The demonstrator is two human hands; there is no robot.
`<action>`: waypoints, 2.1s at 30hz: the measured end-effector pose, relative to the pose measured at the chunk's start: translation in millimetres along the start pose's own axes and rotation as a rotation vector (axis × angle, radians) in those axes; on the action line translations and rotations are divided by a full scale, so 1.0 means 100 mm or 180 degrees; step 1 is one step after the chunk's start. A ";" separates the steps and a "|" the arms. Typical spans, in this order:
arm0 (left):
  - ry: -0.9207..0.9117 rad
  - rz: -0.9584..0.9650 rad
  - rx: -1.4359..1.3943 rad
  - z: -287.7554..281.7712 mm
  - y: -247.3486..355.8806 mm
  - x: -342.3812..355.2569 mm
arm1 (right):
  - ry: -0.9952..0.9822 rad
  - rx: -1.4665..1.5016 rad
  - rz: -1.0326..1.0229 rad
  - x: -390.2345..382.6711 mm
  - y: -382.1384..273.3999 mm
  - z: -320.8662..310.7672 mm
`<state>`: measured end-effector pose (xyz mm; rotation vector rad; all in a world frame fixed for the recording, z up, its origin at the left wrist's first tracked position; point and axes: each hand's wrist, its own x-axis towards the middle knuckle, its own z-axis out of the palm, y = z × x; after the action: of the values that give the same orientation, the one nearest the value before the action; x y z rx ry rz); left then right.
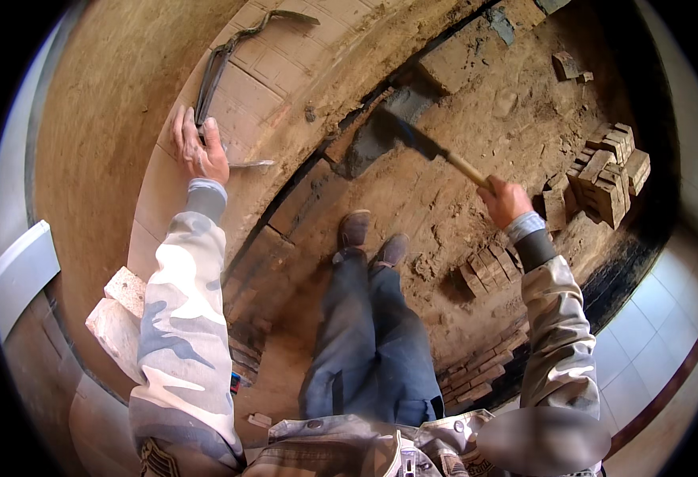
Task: The person scoops mortar from a pile and spreads it onto the ground. They then pick up bricks and place them into the mortar to form a curved wall, tapping them into place with a trowel.
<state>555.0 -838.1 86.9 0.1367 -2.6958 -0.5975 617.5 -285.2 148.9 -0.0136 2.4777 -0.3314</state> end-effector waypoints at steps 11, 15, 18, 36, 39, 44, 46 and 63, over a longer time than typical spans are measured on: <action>-0.0028 0.0023 0.0110 -0.07 -0.07 -0.01 | 0.1095 -0.0227 0.0301 -0.13 0.10 0.09; -0.0110 -0.0007 0.0086 -0.13 0.04 0.05 | 0.1327 0.2283 0.0740 -0.63 -0.25 1.18; -0.0200 0.0008 -0.0206 0.13 0.24 0.05 | 0.0721 0.4587 0.2530 -1.03 -1.09 2.32; -0.0389 -0.0164 0.0017 -0.10 0.22 0.05 | 0.0833 0.7744 0.2561 0.89 -1.85 1.37; -0.0367 -0.0052 -0.0066 -0.04 0.25 -0.01 | 0.0802 0.7545 0.2513 0.85 -1.35 1.36; -0.0312 -0.0075 0.0019 -0.17 0.17 0.05 | 0.1143 0.6877 0.2467 0.41 -1.68 1.16; -0.0288 -0.0095 0.0041 -0.21 0.18 0.06 | 0.1385 0.6447 0.2319 0.12 -1.95 1.22; -0.0152 0.1497 0.1365 -0.69 -1.82 1.02 | 0.0215 0.6262 0.1814 -1.50 -1.22 1.64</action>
<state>488.9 -1047.6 101.9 -0.3948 -2.7194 0.1193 826.7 -428.1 140.9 1.3717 1.1227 -2.1634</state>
